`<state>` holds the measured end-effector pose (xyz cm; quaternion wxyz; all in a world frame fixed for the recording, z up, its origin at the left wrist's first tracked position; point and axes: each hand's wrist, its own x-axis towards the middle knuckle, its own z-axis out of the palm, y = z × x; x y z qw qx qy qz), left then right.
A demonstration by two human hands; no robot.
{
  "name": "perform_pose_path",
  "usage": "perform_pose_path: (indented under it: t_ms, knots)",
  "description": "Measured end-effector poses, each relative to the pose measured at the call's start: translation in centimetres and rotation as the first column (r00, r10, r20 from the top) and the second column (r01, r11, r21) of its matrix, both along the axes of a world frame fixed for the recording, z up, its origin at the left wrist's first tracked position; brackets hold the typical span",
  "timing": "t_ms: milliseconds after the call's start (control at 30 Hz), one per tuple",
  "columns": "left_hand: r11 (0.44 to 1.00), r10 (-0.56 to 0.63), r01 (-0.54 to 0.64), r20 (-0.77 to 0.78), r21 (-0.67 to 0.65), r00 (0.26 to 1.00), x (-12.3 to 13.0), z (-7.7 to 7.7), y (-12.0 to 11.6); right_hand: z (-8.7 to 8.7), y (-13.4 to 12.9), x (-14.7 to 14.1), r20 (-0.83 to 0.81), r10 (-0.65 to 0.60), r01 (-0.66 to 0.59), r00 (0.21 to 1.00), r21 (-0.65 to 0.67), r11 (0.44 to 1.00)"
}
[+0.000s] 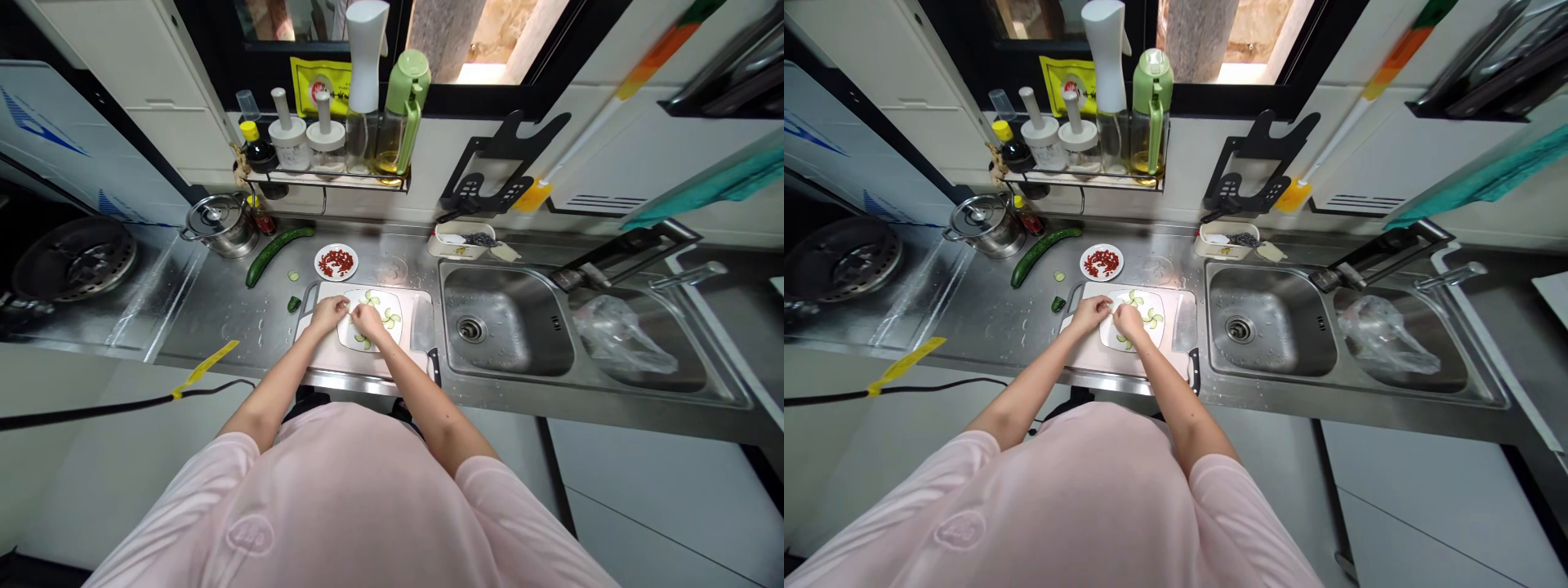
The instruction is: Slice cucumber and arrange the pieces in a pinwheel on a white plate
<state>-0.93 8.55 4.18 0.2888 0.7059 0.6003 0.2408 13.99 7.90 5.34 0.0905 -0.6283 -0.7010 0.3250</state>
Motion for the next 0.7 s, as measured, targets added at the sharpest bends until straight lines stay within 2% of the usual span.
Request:
perform_pose_path:
  t_ms: [233,400,700]
  knots:
    - [0.996,-0.039,0.052,-0.162,0.075,0.986,0.2,0.2,-0.4,0.2,-1.0,-0.8,0.157,-0.016,0.012,0.987,0.021,1.000]
    - [0.995,-0.020,0.037,-0.180,0.089,0.983,0.1,0.2,-0.6,0.4,-1.3,-1.0,0.229,-0.029,0.027,0.973,0.013,1.000]
    - [0.994,-0.028,0.047,-0.190,0.097,0.981,0.0,0.2,-0.5,0.1,-1.4,-0.9,0.230,-0.024,0.015,0.973,0.040,0.999]
